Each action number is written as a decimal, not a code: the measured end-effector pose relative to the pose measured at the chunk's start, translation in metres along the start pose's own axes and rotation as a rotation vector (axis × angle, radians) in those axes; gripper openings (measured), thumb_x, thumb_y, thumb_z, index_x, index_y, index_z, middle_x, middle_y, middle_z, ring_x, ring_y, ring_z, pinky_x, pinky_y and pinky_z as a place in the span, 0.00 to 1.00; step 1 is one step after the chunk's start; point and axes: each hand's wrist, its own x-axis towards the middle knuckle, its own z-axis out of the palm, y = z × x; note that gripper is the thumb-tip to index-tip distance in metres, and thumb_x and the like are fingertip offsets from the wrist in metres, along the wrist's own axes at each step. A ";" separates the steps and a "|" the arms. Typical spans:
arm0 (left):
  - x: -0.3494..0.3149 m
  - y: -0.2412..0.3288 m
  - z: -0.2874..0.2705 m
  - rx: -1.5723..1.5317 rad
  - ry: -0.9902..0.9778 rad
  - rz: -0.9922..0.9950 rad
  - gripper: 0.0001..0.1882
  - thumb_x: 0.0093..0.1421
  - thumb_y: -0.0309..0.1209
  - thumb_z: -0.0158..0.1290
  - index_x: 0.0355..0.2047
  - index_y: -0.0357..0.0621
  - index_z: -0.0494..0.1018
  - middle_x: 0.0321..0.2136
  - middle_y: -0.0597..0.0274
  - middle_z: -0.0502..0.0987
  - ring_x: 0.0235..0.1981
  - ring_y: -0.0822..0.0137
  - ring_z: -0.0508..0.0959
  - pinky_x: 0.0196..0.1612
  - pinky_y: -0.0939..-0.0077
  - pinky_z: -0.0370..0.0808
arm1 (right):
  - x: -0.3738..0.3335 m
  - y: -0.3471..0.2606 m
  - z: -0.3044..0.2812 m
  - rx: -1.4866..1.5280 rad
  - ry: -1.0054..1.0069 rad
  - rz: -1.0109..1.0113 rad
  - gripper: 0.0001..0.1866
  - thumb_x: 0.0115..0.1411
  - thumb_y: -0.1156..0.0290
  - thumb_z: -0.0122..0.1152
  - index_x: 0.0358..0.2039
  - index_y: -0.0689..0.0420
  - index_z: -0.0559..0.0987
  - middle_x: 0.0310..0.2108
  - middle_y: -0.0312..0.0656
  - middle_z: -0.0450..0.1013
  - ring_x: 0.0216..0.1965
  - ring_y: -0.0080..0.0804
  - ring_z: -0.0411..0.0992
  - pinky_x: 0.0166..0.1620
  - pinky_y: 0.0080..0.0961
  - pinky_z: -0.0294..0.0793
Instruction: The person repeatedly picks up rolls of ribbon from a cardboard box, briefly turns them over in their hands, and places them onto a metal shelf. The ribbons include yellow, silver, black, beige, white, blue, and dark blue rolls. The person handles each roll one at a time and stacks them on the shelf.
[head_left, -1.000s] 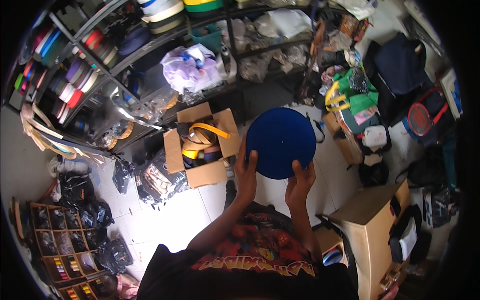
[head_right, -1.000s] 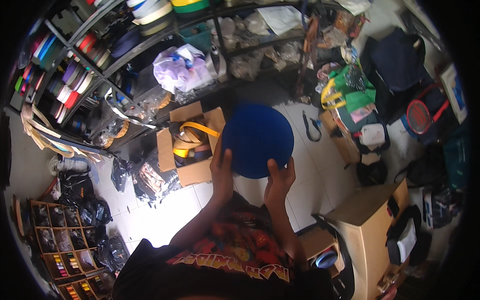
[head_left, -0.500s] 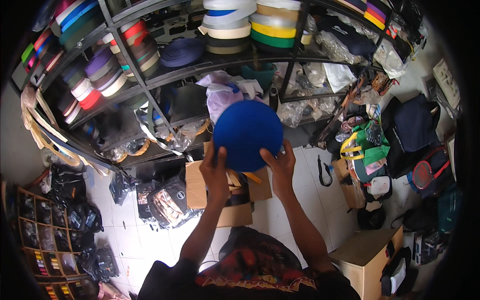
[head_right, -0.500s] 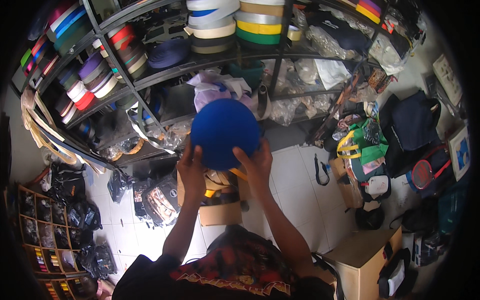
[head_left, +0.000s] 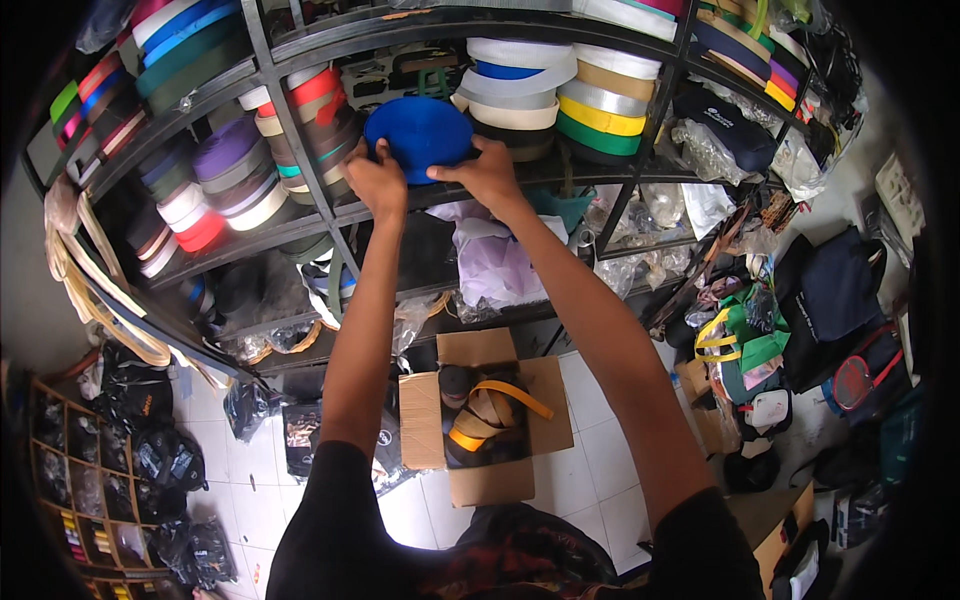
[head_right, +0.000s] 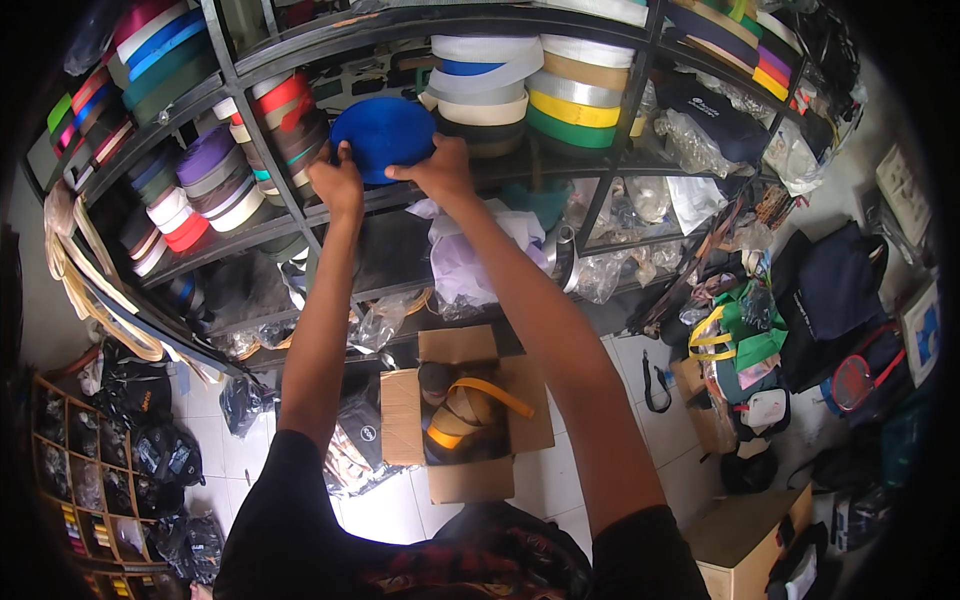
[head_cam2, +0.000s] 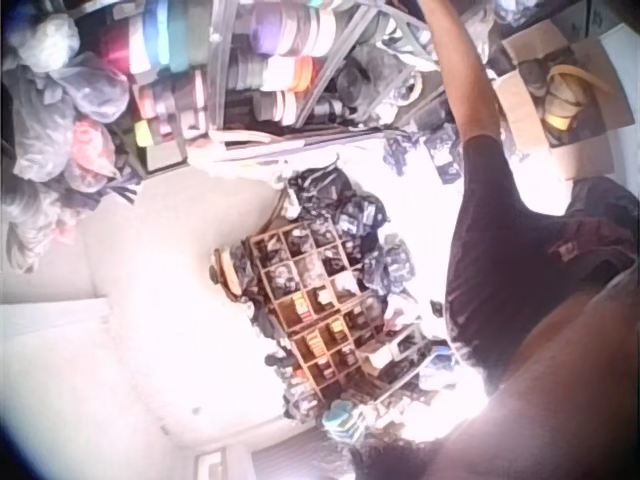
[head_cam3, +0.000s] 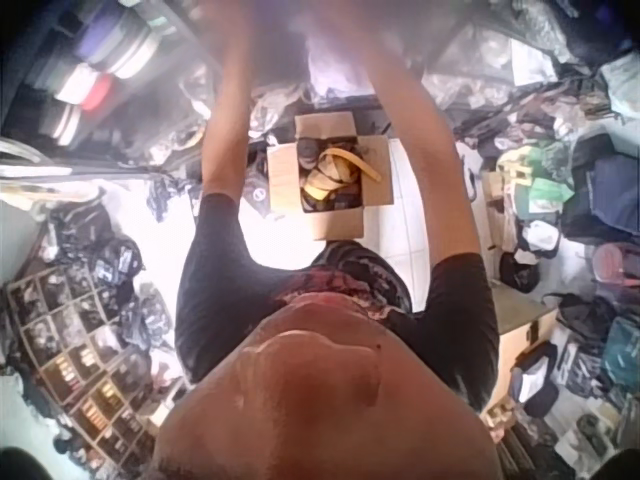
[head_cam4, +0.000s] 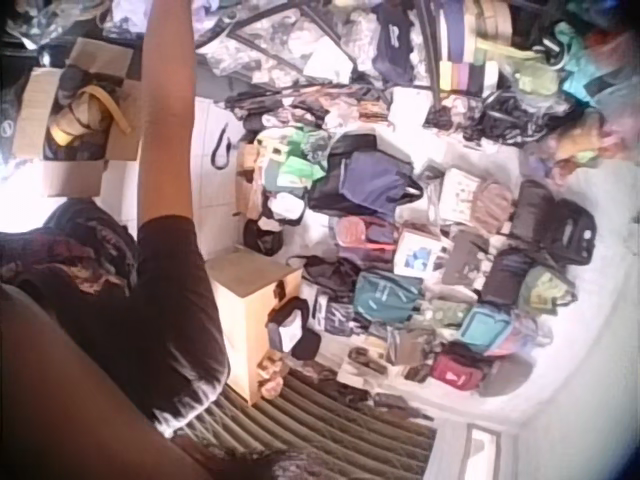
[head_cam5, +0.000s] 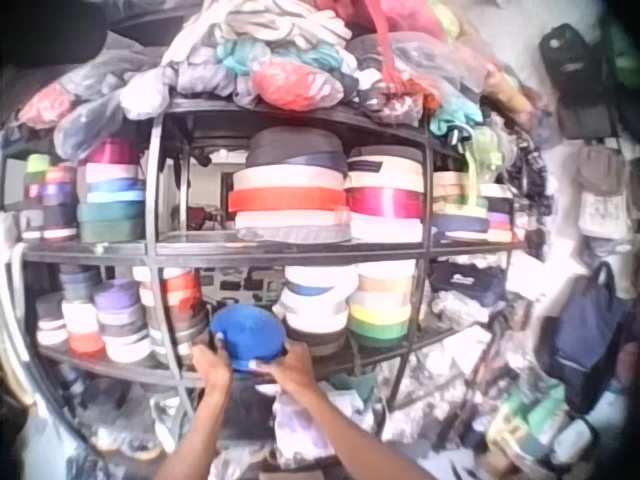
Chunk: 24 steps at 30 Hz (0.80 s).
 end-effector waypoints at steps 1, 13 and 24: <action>0.003 -0.005 0.002 -0.038 -0.027 -0.079 0.20 0.60 0.34 0.58 0.46 0.28 0.76 0.44 0.35 0.77 0.48 0.41 0.75 0.54 0.54 0.68 | 0.003 0.003 0.006 -0.012 -0.006 0.008 0.36 0.37 0.65 0.82 0.45 0.69 0.77 0.29 0.42 0.77 0.32 0.25 0.75 0.41 0.23 0.75; 0.011 0.007 -0.016 0.059 -0.385 -0.329 0.27 0.64 0.46 0.53 0.56 0.42 0.71 0.47 0.47 0.73 0.34 0.50 0.82 0.39 0.55 0.77 | 0.027 0.030 0.044 -0.097 0.226 -0.017 0.44 0.36 0.65 0.81 0.55 0.64 0.71 0.51 0.54 0.70 0.53 0.50 0.71 0.54 0.38 0.71; -0.091 -0.009 -0.090 -0.509 -0.321 -0.345 0.27 0.64 0.40 0.56 0.56 0.36 0.66 0.43 0.52 0.78 0.28 0.72 0.80 0.26 0.78 0.77 | -0.121 0.044 0.017 0.078 0.349 -0.109 0.20 0.52 0.78 0.69 0.46 0.58 0.75 0.39 0.36 0.71 0.29 0.21 0.68 0.33 0.19 0.70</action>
